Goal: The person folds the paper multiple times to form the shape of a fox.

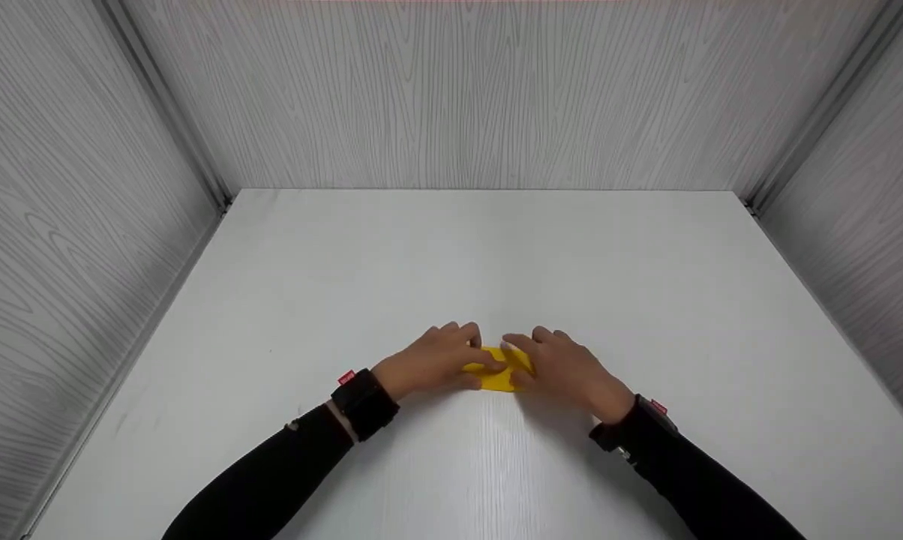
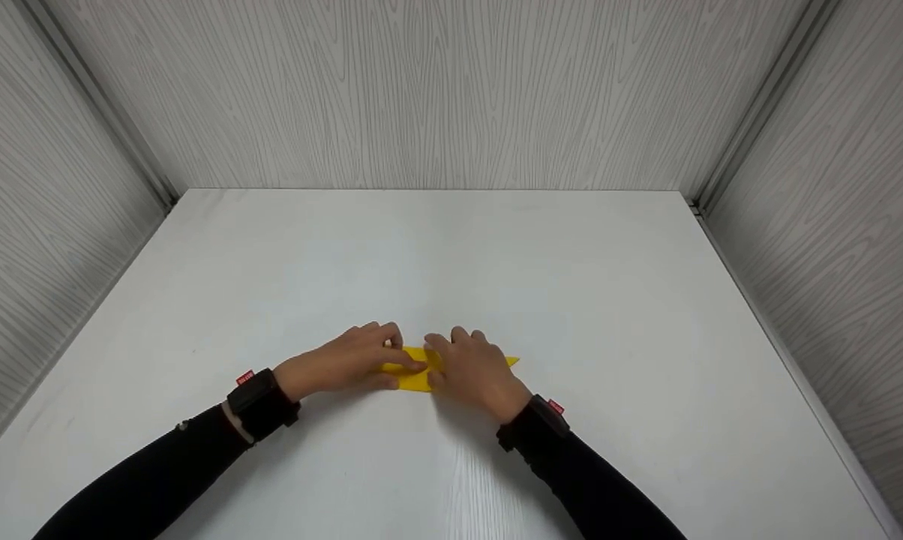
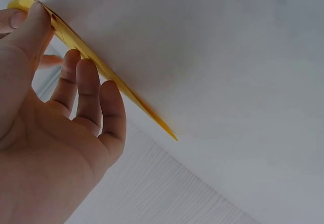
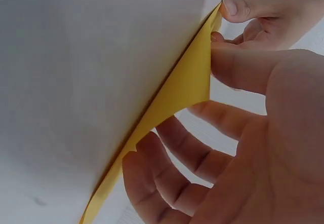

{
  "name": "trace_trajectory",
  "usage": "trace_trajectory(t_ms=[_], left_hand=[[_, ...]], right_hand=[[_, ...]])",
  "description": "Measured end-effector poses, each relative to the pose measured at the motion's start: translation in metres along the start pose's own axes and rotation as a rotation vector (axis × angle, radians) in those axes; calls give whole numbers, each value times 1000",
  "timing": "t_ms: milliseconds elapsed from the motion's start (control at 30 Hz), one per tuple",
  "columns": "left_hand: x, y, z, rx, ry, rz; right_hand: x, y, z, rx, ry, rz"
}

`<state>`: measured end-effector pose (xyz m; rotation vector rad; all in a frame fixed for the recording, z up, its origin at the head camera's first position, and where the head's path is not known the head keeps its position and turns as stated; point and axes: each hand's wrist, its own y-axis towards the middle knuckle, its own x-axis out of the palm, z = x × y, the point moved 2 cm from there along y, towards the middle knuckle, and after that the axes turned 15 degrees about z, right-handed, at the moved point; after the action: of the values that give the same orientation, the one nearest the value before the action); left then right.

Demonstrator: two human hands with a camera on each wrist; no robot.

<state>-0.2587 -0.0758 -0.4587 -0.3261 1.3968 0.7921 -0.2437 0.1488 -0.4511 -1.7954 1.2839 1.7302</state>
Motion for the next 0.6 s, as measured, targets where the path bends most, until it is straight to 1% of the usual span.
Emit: trace_trajectory(t_ms=[133, 233, 333, 467, 600], left_hand=[[1, 1, 0, -21, -23, -4], [1, 0, 0, -23, -36, -6], [0, 0, 1, -32, -49, -12], [0, -1, 2, -44, -51, -17], [0, 0, 3, -44, -40, -24]], right_hand=[[1, 2, -5, 118, 9, -42], [4, 3, -8, 161, 1, -49], [6, 3, -12, 175, -41, -59], [7, 1, -16, 160, -89, -53], [5, -2, -15, 161, -93, -52]])
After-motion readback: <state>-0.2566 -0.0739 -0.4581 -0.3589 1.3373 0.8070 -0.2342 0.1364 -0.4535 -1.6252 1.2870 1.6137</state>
